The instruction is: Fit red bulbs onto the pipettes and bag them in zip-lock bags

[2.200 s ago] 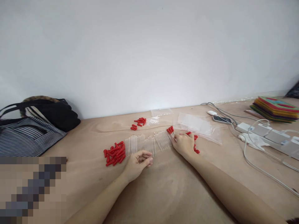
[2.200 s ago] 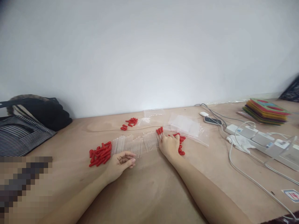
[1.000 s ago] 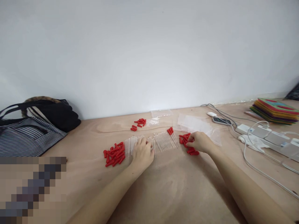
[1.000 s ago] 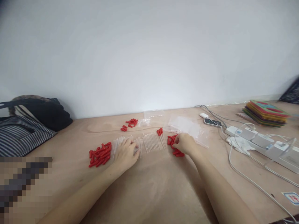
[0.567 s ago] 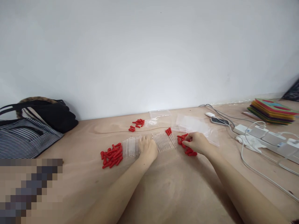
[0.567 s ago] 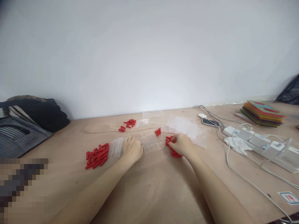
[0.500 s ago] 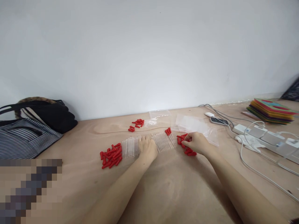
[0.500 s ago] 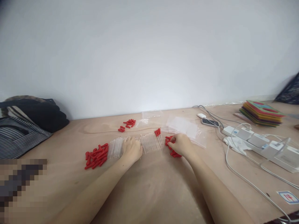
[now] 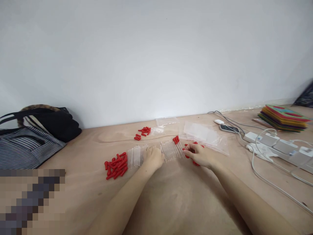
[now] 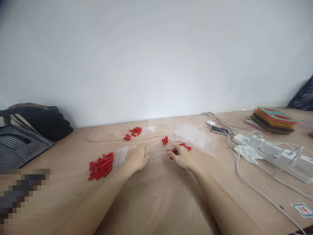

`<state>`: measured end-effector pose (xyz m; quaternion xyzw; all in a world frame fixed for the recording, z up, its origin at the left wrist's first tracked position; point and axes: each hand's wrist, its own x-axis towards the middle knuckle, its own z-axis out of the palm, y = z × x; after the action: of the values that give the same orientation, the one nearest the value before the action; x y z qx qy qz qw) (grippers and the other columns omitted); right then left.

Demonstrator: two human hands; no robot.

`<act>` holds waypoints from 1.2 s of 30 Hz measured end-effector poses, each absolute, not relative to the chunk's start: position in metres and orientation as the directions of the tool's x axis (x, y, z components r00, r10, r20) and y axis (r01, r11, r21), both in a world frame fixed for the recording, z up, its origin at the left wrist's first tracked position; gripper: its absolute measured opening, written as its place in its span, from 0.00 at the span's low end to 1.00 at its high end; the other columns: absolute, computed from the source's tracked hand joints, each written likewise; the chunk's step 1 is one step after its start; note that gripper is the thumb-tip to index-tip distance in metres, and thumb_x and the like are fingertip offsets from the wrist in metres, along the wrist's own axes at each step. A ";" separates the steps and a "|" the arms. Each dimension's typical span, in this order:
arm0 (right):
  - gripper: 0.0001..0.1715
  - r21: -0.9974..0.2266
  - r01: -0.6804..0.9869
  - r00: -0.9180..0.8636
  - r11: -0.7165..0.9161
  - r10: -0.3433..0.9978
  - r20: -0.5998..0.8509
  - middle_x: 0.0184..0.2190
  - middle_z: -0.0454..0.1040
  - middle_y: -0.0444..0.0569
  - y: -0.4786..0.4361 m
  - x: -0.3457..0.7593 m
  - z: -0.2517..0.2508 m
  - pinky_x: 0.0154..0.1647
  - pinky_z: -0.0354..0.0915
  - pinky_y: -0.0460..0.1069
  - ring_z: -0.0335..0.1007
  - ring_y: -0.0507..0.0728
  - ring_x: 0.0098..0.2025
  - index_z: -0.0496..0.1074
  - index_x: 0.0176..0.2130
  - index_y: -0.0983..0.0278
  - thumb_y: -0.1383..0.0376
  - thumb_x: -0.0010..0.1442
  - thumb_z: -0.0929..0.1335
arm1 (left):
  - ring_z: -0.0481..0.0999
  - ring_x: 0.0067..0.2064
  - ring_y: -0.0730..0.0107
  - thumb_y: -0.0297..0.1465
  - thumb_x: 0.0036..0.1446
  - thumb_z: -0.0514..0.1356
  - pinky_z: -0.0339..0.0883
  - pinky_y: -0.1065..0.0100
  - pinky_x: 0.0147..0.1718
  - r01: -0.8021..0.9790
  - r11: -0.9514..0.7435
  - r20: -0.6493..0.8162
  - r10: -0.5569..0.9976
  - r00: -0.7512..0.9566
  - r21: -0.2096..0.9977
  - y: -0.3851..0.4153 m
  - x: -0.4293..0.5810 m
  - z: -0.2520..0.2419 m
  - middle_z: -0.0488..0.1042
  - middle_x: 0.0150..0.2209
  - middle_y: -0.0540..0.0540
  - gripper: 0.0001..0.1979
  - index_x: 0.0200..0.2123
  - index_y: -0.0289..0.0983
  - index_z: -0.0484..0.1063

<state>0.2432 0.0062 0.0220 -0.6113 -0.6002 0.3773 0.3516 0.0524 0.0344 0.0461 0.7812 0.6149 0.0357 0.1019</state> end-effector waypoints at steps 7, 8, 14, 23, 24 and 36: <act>0.18 -0.994 -0.097 -0.244 -0.045 0.970 -0.020 0.25 0.67 0.42 -0.002 0.210 0.013 0.28 0.62 0.47 0.66 0.49 0.24 0.66 0.32 0.66 0.56 0.43 0.70 | 0.70 0.29 0.73 0.37 0.57 0.43 0.62 0.73 0.28 0.703 -0.224 -0.249 0.828 0.503 0.675 0.009 0.008 0.053 0.72 0.27 0.50 0.14 0.30 0.37 0.63; 0.18 -0.988 -0.143 -0.252 -0.052 0.968 -0.014 0.25 0.67 0.42 -0.004 0.204 0.011 0.28 0.61 0.47 0.66 0.49 0.24 0.67 0.32 0.66 0.57 0.42 0.71 | 0.69 0.29 0.74 0.38 0.56 0.45 0.61 0.73 0.29 0.613 -0.173 -0.236 0.816 0.527 0.771 0.006 0.003 0.050 0.71 0.26 0.51 0.12 0.31 0.37 0.62; 0.14 -0.940 -0.330 -0.193 -0.092 0.981 -0.028 0.24 0.69 0.41 -0.005 0.186 -0.001 0.27 0.58 0.44 0.61 0.47 0.24 0.72 0.30 0.64 0.62 0.39 0.73 | 0.68 0.26 0.75 0.42 0.43 0.60 0.61 0.72 0.30 0.234 0.138 -0.239 0.838 0.490 0.963 0.003 -0.014 0.033 0.70 0.23 0.51 0.17 0.31 0.34 0.67; 0.14 -0.971 -0.239 -0.190 -0.032 0.982 0.015 0.27 0.71 0.42 -0.005 0.184 -0.003 0.35 0.57 0.46 0.63 0.48 0.29 0.73 0.31 0.63 0.62 0.40 0.73 | 0.69 0.23 0.78 0.38 0.38 0.65 0.62 0.74 0.25 0.148 0.273 -0.310 0.859 0.407 0.951 0.005 -0.019 0.032 0.72 0.22 0.51 0.15 0.25 0.33 0.69; 0.14 -0.972 -0.233 -0.205 -0.030 0.979 0.019 0.26 0.71 0.42 -0.006 0.183 -0.003 0.35 0.57 0.46 0.63 0.48 0.29 0.73 0.31 0.63 0.62 0.40 0.73 | 0.69 0.23 0.78 0.38 0.38 0.64 0.62 0.74 0.24 0.159 0.281 -0.322 0.854 0.408 0.947 0.004 -0.019 0.033 0.72 0.22 0.51 0.15 0.25 0.33 0.69; 0.15 -0.996 -0.089 -0.289 -0.003 0.957 0.023 0.24 0.73 0.44 -0.007 0.188 -0.001 0.29 0.60 0.46 0.65 0.50 0.25 0.74 0.29 0.64 0.58 0.39 0.72 | 0.69 0.21 0.78 0.36 0.35 0.65 0.62 0.75 0.22 0.188 0.392 -0.434 0.834 0.341 0.901 0.000 -0.017 0.034 0.71 0.18 0.52 0.13 0.22 0.33 0.70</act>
<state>0.1877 -0.0074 -0.0007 -0.3960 -0.5478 0.5870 0.4456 -0.0173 0.0000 0.0337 0.4930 0.5182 0.2472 0.6537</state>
